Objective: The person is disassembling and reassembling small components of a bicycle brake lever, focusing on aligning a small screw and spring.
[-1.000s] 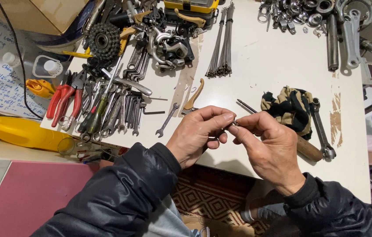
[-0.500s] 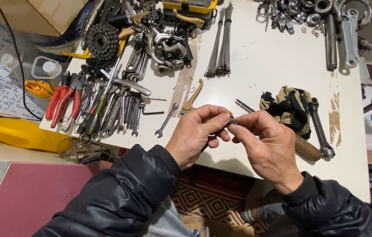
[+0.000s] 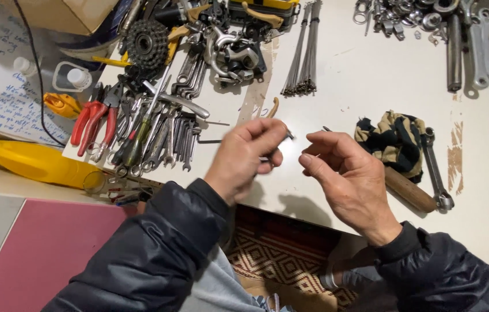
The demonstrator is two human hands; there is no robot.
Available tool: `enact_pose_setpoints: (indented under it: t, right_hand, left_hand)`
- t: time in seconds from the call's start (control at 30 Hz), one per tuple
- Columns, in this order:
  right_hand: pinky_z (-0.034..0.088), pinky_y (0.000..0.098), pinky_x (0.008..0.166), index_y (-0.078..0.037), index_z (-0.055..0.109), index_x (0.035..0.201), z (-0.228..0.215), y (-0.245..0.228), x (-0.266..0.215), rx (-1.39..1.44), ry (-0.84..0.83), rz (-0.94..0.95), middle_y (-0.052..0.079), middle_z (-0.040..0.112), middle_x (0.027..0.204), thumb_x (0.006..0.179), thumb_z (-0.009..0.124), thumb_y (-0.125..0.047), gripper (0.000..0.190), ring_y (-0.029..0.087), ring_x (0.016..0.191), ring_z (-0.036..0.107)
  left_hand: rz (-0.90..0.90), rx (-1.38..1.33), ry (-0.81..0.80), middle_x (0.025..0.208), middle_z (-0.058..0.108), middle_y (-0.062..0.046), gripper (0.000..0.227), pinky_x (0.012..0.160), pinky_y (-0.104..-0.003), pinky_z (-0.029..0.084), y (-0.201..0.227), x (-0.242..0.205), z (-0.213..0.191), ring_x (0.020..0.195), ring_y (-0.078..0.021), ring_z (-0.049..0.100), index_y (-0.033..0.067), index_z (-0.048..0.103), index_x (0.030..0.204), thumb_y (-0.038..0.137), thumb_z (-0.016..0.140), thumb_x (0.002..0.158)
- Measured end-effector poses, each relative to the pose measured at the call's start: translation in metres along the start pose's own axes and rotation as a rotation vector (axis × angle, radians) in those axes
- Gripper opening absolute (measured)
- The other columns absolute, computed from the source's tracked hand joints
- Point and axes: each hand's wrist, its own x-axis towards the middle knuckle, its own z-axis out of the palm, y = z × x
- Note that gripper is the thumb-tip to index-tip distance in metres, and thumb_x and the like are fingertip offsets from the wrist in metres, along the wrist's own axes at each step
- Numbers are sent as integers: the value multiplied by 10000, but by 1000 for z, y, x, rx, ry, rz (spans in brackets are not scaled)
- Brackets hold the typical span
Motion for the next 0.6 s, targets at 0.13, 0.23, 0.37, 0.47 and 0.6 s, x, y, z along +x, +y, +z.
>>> enact_pose_setpoints:
  t: [0.13, 0.23, 0.37, 0.47, 0.6]
  right_hand:
    - [525, 223, 557, -46, 747, 1096, -1, 6, 12, -248, -64, 76, 52, 770, 877, 881, 708, -131, 235, 113, 632, 629]
    - [566, 372, 669, -50, 786, 1059, 3, 15, 20, -300, -2, 206, 167, 776, 863, 863, 753, -89, 203, 241, 765, 737]
    - [577, 373, 719, -121, 801, 1064, 15, 28, 30, -513, -113, 146, 111, 776, 863, 886, 735, -158, 193, 267, 827, 748]
    - [584, 371, 749, -150, 792, 1033, 38, 65, 34, -622, -150, -126, 74, 755, 894, 878, 734, -150, 165, 277, 883, 741]
    - [599, 349, 678, -169, 739, 968, 87, 71, 38, -902, -200, -560, 28, 690, 851, 881, 682, -120, 115, 247, 841, 719]
  left_hand:
    - [118, -93, 65, 721, 623, -42, 218, 413, -155, 395, 16, 2, -30, 566, -70, 573, -15, 666, 1115, 131, 658, 953]
    - [248, -164, 200, 793, 592, -36, 142, 374, -111, 333, 15, 5, -50, 566, -110, 619, 31, 685, 1036, 155, 685, 967]
    - [243, -182, 270, 894, 675, -105, 140, 378, -126, 318, 20, 0, -69, 561, -125, 610, 29, 681, 1016, 160, 688, 968]
    - [247, -188, 306, 904, 683, -116, 130, 375, -121, 309, 19, -4, -76, 556, -129, 613, 23, 668, 1010, 146, 677, 968]
    - [231, -186, 323, 901, 693, -113, 125, 356, -104, 303, 12, -1, -83, 532, -120, 610, 29, 659, 1010, 144, 673, 962]
